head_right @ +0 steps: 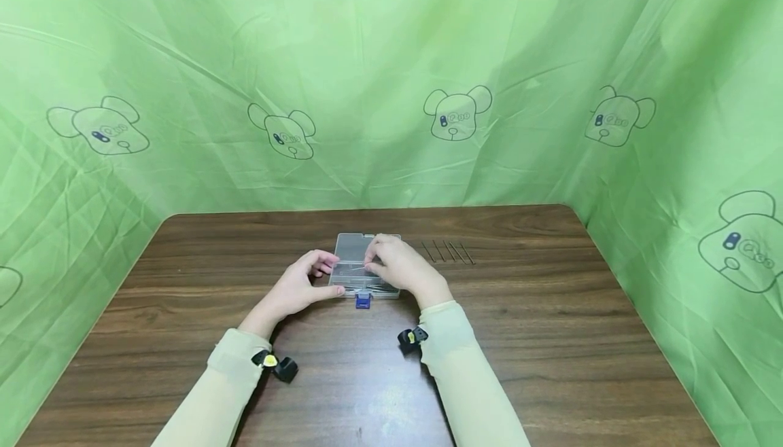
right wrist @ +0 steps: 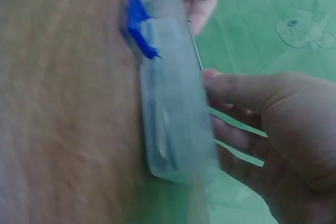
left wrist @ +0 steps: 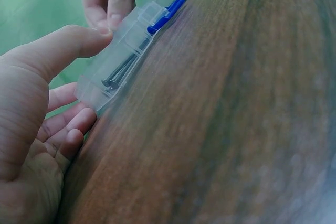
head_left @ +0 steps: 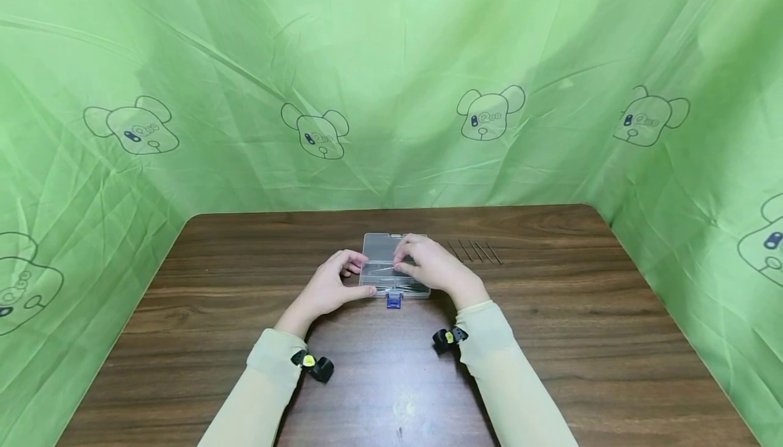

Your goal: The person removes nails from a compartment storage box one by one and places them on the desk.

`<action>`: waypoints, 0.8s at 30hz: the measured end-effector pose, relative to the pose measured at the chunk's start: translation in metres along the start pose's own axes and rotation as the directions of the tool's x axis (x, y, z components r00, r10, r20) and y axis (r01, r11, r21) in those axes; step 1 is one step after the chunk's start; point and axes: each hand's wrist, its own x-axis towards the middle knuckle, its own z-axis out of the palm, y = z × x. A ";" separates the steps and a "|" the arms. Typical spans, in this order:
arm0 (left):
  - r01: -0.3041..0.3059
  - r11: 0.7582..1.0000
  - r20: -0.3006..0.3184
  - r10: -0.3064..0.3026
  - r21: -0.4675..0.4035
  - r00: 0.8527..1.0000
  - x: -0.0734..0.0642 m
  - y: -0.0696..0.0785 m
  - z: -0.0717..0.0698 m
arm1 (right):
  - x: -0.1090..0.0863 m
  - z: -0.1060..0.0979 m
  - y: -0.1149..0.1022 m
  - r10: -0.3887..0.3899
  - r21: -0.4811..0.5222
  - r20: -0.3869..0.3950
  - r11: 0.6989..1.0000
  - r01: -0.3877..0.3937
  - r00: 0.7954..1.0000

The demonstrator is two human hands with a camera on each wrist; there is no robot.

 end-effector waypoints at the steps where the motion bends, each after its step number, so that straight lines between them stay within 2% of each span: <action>1: -0.001 1.000 -0.001 0.001 -0.003 1.000 0.000 0.000 0.000 | -0.001 -0.003 0.001 0.001 0.014 -0.005 1.000 -0.001 1.000; 16: -0.003 1.000 -0.005 0.003 -0.013 1.000 0.001 0.000 0.000 | -0.018 -0.032 0.016 0.060 0.175 -0.093 0.984 -0.043 0.994; 24: 0.018 1.000 0.015 -0.018 -0.002 1.000 0.000 -0.005 -0.001 | -0.041 -0.056 0.046 0.163 0.202 -0.162 0.971 -0.129 0.973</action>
